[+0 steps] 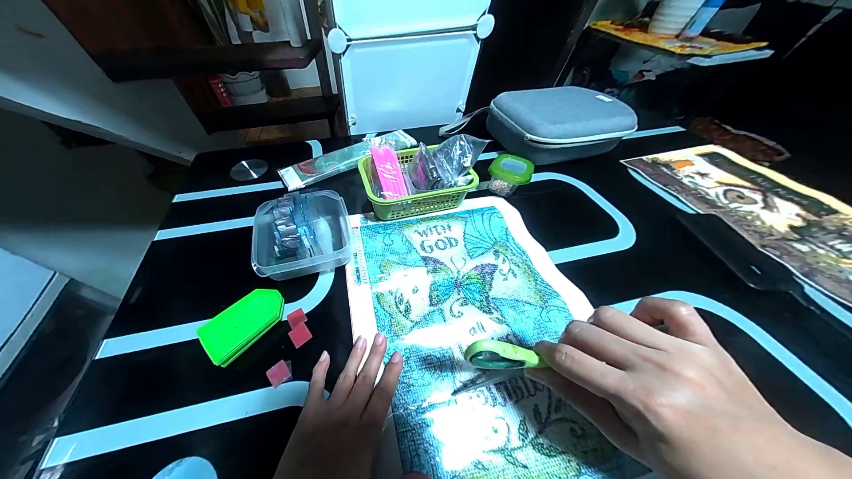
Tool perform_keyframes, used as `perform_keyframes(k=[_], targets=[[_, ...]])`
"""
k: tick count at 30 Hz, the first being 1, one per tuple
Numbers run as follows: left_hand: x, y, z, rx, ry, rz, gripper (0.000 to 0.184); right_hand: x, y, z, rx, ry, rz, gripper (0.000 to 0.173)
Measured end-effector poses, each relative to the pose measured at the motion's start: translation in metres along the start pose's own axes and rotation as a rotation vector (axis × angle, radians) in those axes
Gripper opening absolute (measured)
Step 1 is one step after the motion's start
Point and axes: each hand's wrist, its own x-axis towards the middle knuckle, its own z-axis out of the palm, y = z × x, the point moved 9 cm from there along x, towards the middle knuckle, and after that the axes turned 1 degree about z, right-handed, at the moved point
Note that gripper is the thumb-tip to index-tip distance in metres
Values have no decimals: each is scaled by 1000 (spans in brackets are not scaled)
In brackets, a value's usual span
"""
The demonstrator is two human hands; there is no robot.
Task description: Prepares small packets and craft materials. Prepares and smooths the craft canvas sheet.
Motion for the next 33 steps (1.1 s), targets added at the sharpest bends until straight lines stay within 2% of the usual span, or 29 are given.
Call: perform_keyframes(k=[26,29,33], targets=[[1,0,0,3,6,-4,107,-1,-2,-5,-47,-33,8,32],[1,-1,1,3,-3,-6,107,1,-6,-8,-55,-91,-13,33],[1,0,2,-7,-15,-7,107,5,-20,-15,-31,-279,-20,28]])
